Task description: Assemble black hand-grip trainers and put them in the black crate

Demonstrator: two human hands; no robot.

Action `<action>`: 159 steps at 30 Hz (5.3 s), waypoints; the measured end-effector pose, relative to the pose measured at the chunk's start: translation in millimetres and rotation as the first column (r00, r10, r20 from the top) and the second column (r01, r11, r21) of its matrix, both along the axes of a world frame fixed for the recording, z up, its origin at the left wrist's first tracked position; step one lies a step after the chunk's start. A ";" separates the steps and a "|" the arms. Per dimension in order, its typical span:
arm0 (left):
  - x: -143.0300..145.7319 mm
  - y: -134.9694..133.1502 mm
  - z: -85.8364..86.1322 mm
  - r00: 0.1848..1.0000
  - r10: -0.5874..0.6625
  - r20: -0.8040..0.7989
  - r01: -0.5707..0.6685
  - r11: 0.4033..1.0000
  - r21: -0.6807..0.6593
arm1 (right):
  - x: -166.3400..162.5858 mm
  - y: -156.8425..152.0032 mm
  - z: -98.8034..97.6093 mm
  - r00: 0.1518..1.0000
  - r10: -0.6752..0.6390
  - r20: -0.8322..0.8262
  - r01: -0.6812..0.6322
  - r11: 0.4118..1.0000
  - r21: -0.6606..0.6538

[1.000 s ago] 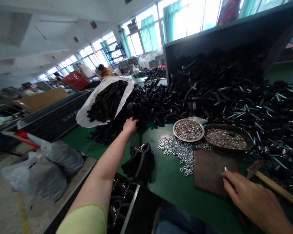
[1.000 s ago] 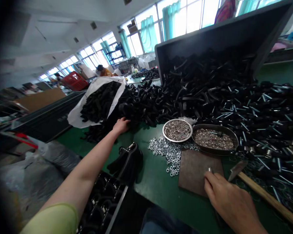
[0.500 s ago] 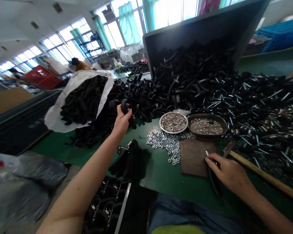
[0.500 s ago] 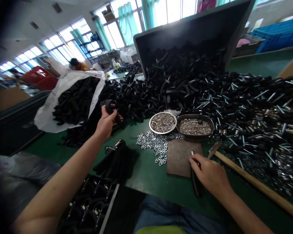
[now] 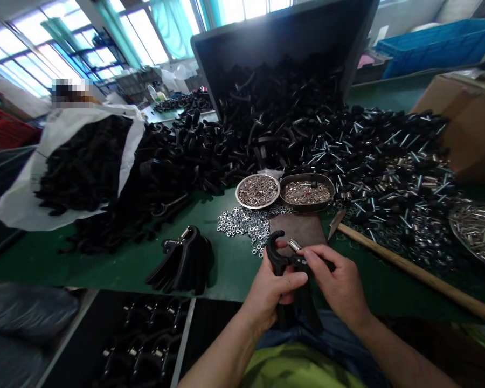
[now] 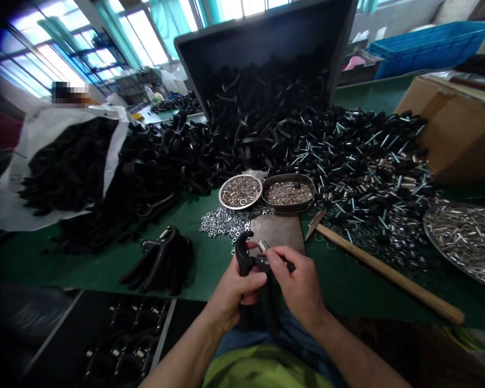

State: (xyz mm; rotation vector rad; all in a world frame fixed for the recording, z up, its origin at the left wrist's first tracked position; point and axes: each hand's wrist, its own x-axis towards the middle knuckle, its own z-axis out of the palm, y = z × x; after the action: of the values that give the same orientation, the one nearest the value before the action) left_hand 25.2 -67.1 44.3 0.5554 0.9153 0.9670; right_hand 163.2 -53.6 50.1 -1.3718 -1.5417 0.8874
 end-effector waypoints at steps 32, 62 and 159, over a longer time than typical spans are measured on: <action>-21.9 -3.6 -14.7 0.757 0.075 -0.649 0.178 0.932 0.315 | -14.0 14.7 -18.5 0.920 0.345 0.183 -0.286 0.915 -0.285; -92.2 196.2 -29.7 -0.180 0.423 -0.888 0.305 0.882 0.358 | -85.2 211.3 -9.5 0.544 0.200 0.815 -0.394 0.918 0.038; -20.9 20.6 -59.8 0.232 0.343 -0.910 0.494 0.764 0.414 | 64.2 -3.6 -20.5 0.655 0.133 0.744 -0.295 0.951 0.089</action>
State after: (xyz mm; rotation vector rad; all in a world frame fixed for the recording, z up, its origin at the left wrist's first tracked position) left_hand 4.3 -46.5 -15.5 2.0300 1.6577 0.7185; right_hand 227.5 -57.1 29.6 -1.4928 -2.3815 0.2610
